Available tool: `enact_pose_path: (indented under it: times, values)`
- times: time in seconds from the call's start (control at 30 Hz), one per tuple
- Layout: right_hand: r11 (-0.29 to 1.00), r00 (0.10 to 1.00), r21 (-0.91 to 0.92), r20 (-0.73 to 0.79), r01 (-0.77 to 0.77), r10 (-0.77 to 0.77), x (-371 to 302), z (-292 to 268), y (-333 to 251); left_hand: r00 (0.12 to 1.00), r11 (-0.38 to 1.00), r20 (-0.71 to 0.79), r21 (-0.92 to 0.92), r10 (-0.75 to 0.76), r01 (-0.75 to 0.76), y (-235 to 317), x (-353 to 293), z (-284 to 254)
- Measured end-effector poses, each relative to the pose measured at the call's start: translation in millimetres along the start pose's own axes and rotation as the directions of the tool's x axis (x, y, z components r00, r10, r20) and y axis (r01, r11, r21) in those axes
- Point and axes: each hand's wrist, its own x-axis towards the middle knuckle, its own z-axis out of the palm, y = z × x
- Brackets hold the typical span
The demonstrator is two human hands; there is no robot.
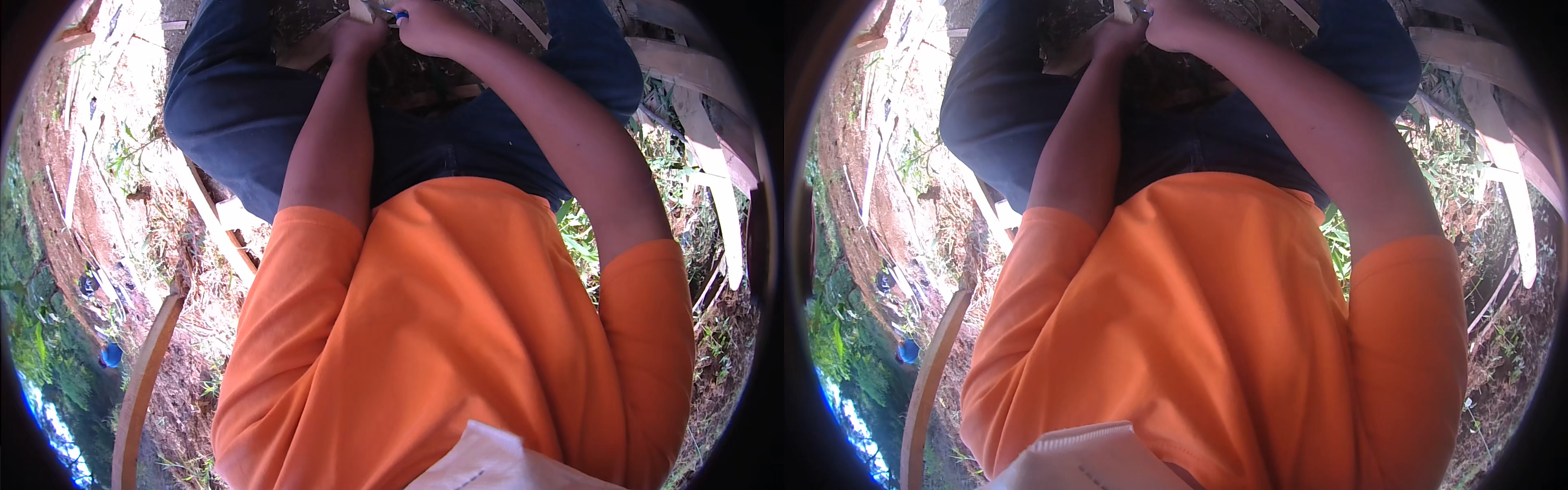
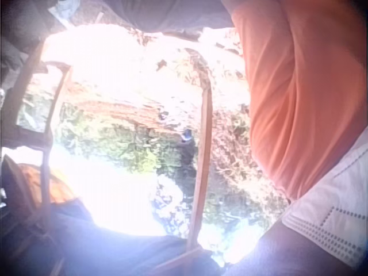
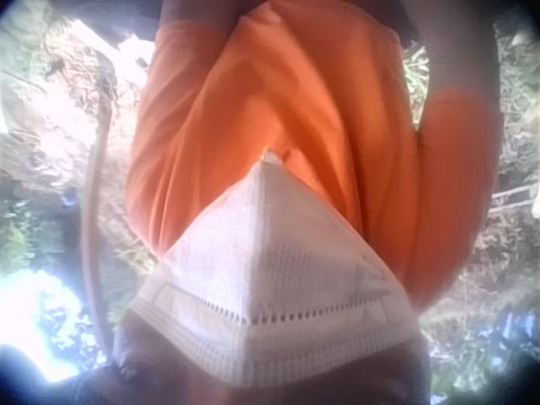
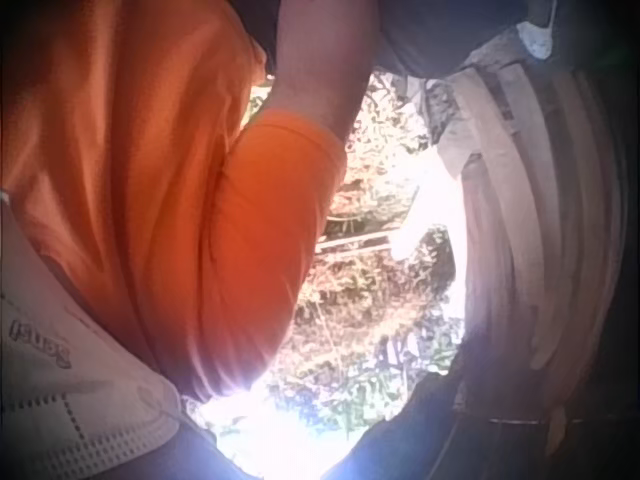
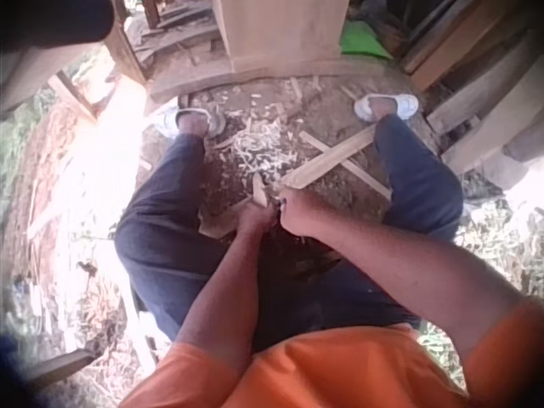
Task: The person sits cross-legged on the ground and carves a piece of wood using a chisel. They hold the wood with one hand and repeatedly strike or push the chisel to remove shavings, occasionally rotating the wood to work on different sides.
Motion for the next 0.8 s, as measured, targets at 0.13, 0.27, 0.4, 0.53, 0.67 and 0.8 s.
enact_pose_path:
  times: [0.13, 0.27, 0.4, 0.53, 0.67, 0.8]
  values:
    - [0.999, 0.999, 0.033, 0.046, -0.012, 0.011, 3.8, 0.2, -11.3, 1.000, 1.000, 0.026, -0.011, -0.006, 0.006, 7.8, -12.1, -14.5]
    - [0.966, 0.957, 0.041, -0.129, -0.255, 0.259, 27.0, 23.7, -16.5, 0.999, 0.999, 0.018, 0.037, 0.038, -0.038, 12.8, -13.2, -14.3]
    - [0.955, 0.957, 0.110, -0.065, -0.274, 0.282, 44.3, 23.8, -14.6, 1.000, 1.000, 0.011, -0.027, 0.006, -0.006, 5.6, -17.1, -5.4]
    - [0.994, 0.991, 0.094, -0.128, 0.053, -0.041, 32.8, 24.0, 38.6, 0.996, 0.979, 0.081, -0.201, -0.024, 0.040, 6.7, -15.3, -11.5]
    - [0.991, 0.994, 0.073, -0.034, 0.110, -0.108, 7.2, -9.4, 38.2, 0.989, 0.970, 0.147, -0.236, -0.016, 0.051, 13.1, -24.0, -17.2]
    - [0.989, 0.988, -0.041, 0.067, 0.143, -0.140, 5.6, -27.6, 16.4, 0.998, 0.985, 0.065, -0.170, -0.015, 0.025, -2.6, -9.6, -8.0]
